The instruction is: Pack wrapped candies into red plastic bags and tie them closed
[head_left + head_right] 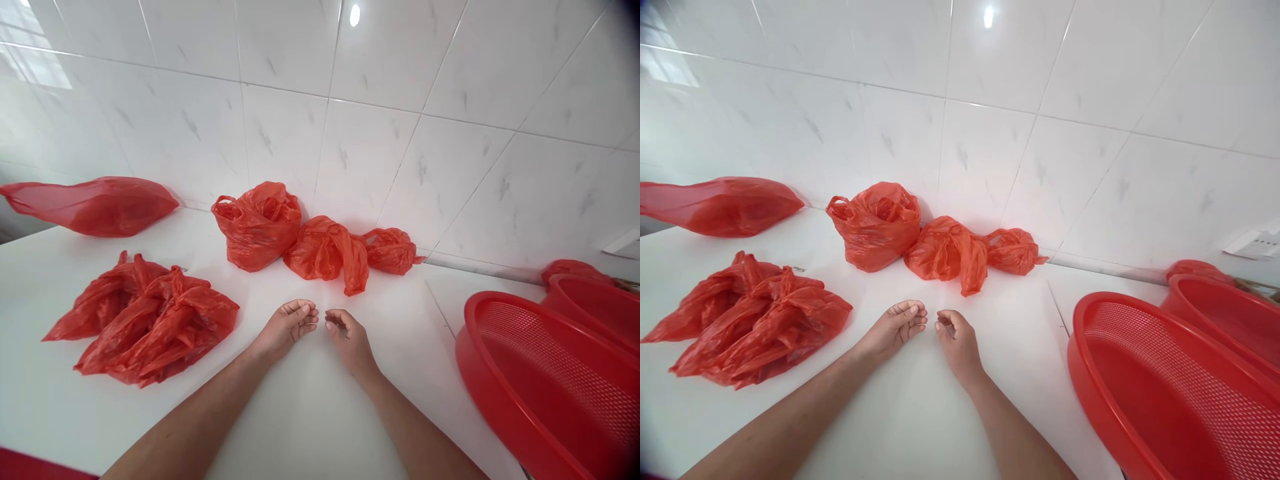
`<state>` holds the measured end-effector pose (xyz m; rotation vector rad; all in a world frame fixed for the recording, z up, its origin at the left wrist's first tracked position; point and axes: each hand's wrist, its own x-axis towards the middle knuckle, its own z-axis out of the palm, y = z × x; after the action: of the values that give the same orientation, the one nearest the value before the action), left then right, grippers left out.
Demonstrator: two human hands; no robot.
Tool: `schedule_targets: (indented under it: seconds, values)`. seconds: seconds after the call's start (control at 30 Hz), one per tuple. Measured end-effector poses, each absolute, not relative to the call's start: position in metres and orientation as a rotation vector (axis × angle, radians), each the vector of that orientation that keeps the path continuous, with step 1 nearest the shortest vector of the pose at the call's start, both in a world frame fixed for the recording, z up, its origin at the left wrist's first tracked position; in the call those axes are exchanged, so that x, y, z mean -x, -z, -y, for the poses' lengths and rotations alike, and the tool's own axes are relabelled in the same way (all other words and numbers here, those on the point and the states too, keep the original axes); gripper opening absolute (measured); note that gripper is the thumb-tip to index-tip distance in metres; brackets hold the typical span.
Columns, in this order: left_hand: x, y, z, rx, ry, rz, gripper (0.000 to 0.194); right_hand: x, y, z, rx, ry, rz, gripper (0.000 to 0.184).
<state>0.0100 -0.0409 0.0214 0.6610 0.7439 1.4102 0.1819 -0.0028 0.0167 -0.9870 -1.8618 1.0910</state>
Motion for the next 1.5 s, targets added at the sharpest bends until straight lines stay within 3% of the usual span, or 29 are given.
schedule_targets:
  seconds: [0.77, 1.27, 1.5]
  values:
    - [-0.019, -0.023, 0.041, -0.723, -1.365, -0.838, 0.022, -0.177, -0.024, 0.009, 0.956, -1.119, 1.752, 0.02]
    - [-0.024, -0.026, 0.044, -1.104, -1.368, -1.068, 0.007, -0.183, -0.024, 0.005, 0.984, -1.156, 1.771, 0.019]
    - [-0.029, -0.025, 0.051, -1.181, -1.337, -1.028, 0.013, -0.189, -0.019, 0.0, 1.087, -1.076, 1.833, 0.019]
